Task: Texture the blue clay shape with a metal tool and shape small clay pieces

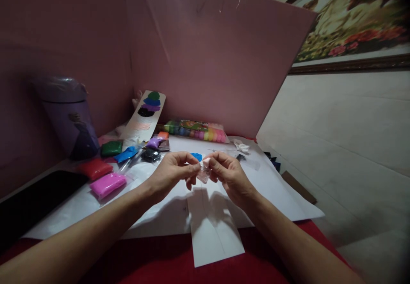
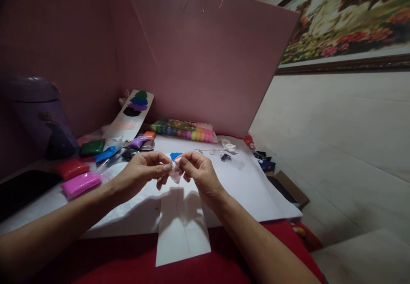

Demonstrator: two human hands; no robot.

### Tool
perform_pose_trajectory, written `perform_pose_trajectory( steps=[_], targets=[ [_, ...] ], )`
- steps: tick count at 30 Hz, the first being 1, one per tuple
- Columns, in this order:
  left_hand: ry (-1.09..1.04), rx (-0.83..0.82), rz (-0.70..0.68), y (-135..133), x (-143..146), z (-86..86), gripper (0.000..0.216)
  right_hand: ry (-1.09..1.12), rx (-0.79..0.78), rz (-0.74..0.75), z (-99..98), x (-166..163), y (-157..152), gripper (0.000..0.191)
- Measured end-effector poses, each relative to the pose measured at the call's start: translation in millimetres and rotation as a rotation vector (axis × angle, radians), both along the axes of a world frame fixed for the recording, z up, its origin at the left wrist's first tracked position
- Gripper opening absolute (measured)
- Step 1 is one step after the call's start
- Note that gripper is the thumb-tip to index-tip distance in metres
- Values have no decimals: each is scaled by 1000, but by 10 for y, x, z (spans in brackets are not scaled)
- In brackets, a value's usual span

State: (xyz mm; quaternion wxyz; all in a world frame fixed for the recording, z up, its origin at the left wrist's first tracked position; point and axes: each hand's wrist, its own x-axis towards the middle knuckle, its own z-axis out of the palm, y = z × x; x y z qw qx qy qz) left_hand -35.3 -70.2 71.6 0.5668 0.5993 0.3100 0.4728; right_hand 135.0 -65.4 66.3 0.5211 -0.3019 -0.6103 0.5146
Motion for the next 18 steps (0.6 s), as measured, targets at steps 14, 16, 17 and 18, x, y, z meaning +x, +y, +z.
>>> perform_pose_trajectory(
  steps=[14,16,17,18],
  targets=[
    [-142,234,136,-33,56,2,13,-34,139,-100,35,-45,-89,27],
    [-147,260,138,-37,58,5,12,-59,175,-112,36,-42,-99,26],
    [-144,271,139,-37,58,3,12,-73,196,-117,34,-40,-105,25],
    [-137,282,140,-34,57,-2,12,-88,223,-125,31,-40,-112,24]
  ],
)
